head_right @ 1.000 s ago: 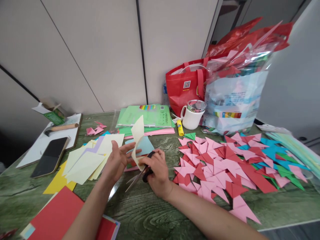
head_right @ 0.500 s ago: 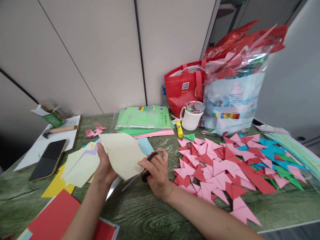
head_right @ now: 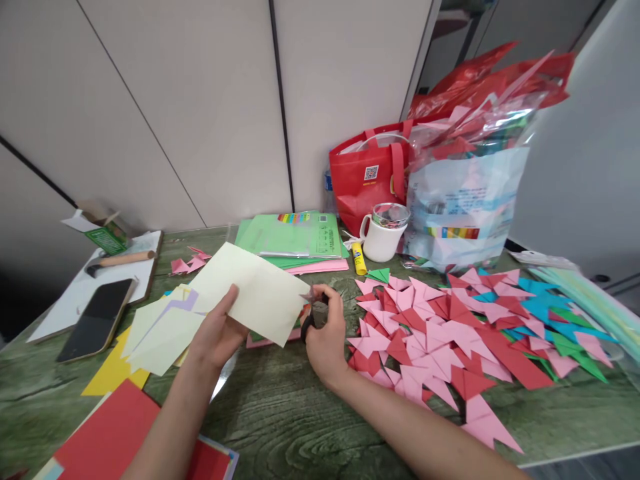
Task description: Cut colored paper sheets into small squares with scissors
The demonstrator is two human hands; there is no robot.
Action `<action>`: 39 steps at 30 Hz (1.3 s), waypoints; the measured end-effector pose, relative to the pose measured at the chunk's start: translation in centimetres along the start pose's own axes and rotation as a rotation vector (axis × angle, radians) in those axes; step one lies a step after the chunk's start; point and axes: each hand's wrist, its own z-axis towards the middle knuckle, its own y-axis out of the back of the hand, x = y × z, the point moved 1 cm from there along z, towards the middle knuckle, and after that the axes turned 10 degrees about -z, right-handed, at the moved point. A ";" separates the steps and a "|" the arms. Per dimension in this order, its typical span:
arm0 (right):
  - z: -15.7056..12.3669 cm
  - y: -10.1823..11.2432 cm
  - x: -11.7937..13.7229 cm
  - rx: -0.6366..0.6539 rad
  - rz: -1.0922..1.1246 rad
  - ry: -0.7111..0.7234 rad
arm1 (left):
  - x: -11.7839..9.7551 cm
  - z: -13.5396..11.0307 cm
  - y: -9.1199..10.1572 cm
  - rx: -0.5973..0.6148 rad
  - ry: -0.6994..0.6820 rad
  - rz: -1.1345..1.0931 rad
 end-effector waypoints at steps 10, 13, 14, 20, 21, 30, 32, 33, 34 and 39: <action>-1.0 -0.2 1.5 0.352 0.426 -0.138 | 1.0 -0.3 -0.5 0.156 -0.215 -0.024; -0.9 -0.4 1.3 0.334 0.403 -0.171 | 1.8 -0.8 -0.8 0.222 -0.207 -0.013; -0.7 -0.4 1.1 0.297 0.383 -0.190 | 2.1 -1.0 -0.9 0.240 -0.184 -0.003; -0.1 -0.7 0.0 0.135 0.400 -0.296 | 2.6 -1.7 -1.2 0.267 -0.109 0.126; -0.1 -0.7 -0.1 0.132 0.410 -0.302 | 2.6 -1.7 -1.1 0.237 -0.128 0.149; -0.4 -0.8 0.0 0.374 0.458 -0.304 | 2.1 -0.8 -0.8 0.117 -0.293 0.059; -0.9 -0.8 0.6 0.614 0.488 -0.275 | 1.7 -0.7 -0.8 0.102 -0.324 0.011; -1.3 -0.8 0.9 0.751 0.493 -0.257 | 1.6 -0.7 -0.9 0.101 -0.332 -0.007; -1.6 -0.7 1.3 0.870 0.507 -0.256 | 1.5 -0.8 -0.9 0.102 -0.335 -0.018; -2.5 -0.5 2.1 1.140 0.627 -0.309 | 2.1 -1.4 -1.2 0.118 -0.344 0.019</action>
